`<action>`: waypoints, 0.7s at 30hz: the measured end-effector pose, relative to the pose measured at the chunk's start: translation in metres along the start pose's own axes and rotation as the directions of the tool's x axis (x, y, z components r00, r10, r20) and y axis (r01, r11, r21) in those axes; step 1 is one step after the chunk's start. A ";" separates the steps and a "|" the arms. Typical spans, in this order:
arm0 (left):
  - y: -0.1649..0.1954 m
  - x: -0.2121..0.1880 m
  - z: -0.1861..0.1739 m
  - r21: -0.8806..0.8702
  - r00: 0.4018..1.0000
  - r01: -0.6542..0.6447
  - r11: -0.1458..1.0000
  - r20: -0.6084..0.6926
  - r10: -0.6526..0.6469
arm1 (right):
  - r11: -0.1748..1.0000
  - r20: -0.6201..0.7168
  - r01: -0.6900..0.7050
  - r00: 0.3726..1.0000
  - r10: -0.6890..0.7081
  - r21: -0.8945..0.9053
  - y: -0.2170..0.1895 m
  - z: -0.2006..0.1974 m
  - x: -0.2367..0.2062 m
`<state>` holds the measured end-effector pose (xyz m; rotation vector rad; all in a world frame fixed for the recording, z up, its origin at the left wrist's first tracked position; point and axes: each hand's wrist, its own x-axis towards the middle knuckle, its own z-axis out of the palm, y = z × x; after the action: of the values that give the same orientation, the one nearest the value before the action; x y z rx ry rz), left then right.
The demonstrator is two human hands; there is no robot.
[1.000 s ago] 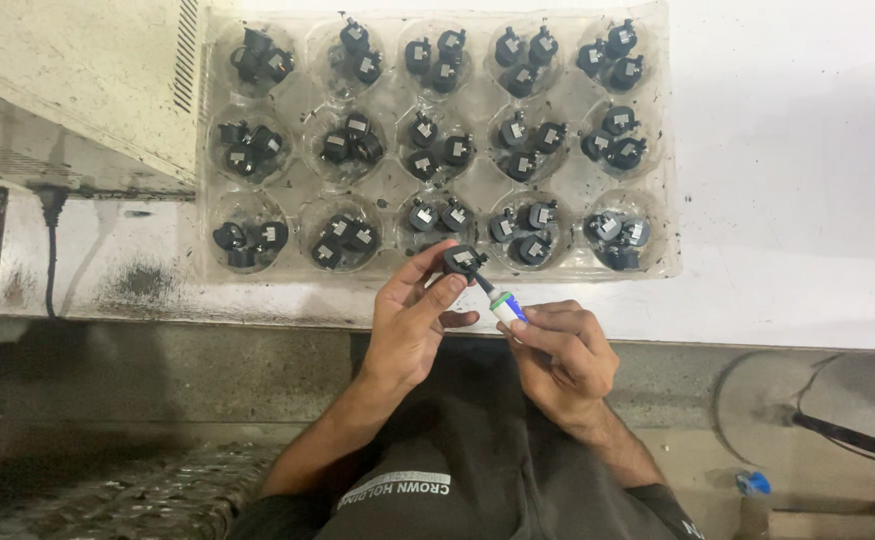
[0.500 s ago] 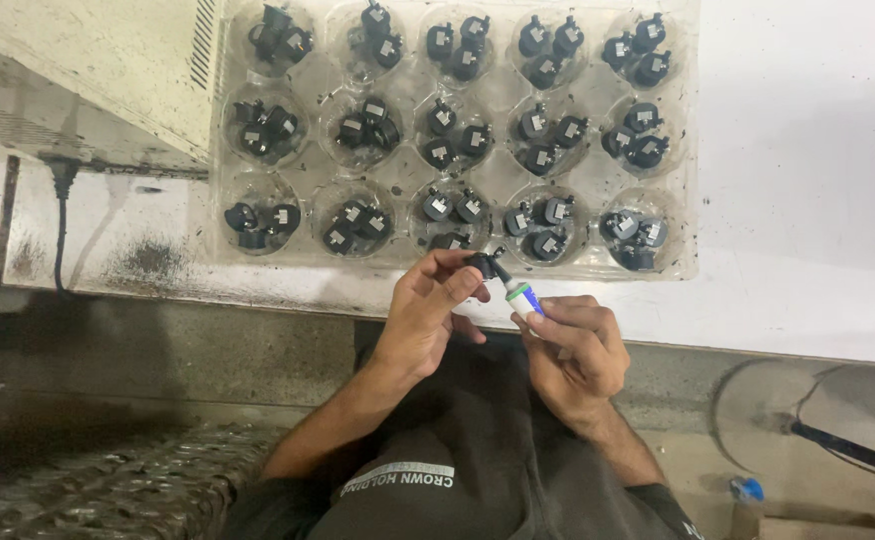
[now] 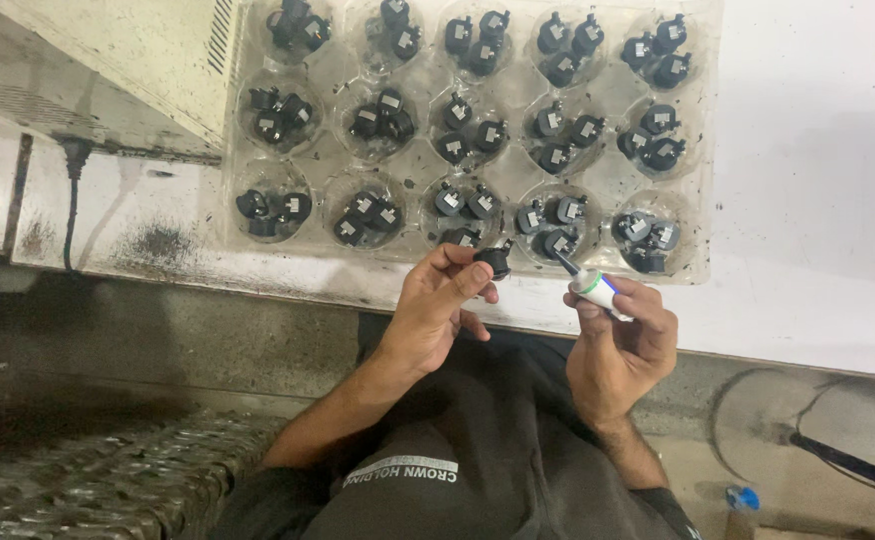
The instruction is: The person picks black plug adapters one at a time from a blister tray, squeezes liquid from a small bottle onto each plug's contact points, and places the plug back into the tray. The person repeats this cycle for successive plugs across the tray.
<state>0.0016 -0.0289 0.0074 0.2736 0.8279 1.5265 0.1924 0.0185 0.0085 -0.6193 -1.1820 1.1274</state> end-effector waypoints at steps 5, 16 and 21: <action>0.001 0.000 0.003 -0.011 1.000 -0.005 1.000 0.014 0.005 | 0.998 0.018 -0.036 0.999 0.037 -0.058 -0.002 -0.002 -0.001; 0.001 0.002 0.004 -0.017 1.000 0.014 1.000 0.013 -0.014 | 0.974 0.062 0.090 0.995 -0.079 -0.207 0.001 -0.005 -0.004; 0.000 0.003 0.003 -0.030 1.000 0.013 0.999 0.012 -0.013 | 0.936 0.116 0.195 0.979 -0.168 -0.291 -0.005 0.001 -0.001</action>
<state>0.0028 -0.0256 0.0083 0.2547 0.7947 1.5230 0.1932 0.0158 0.0133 -0.6803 -1.4739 0.8304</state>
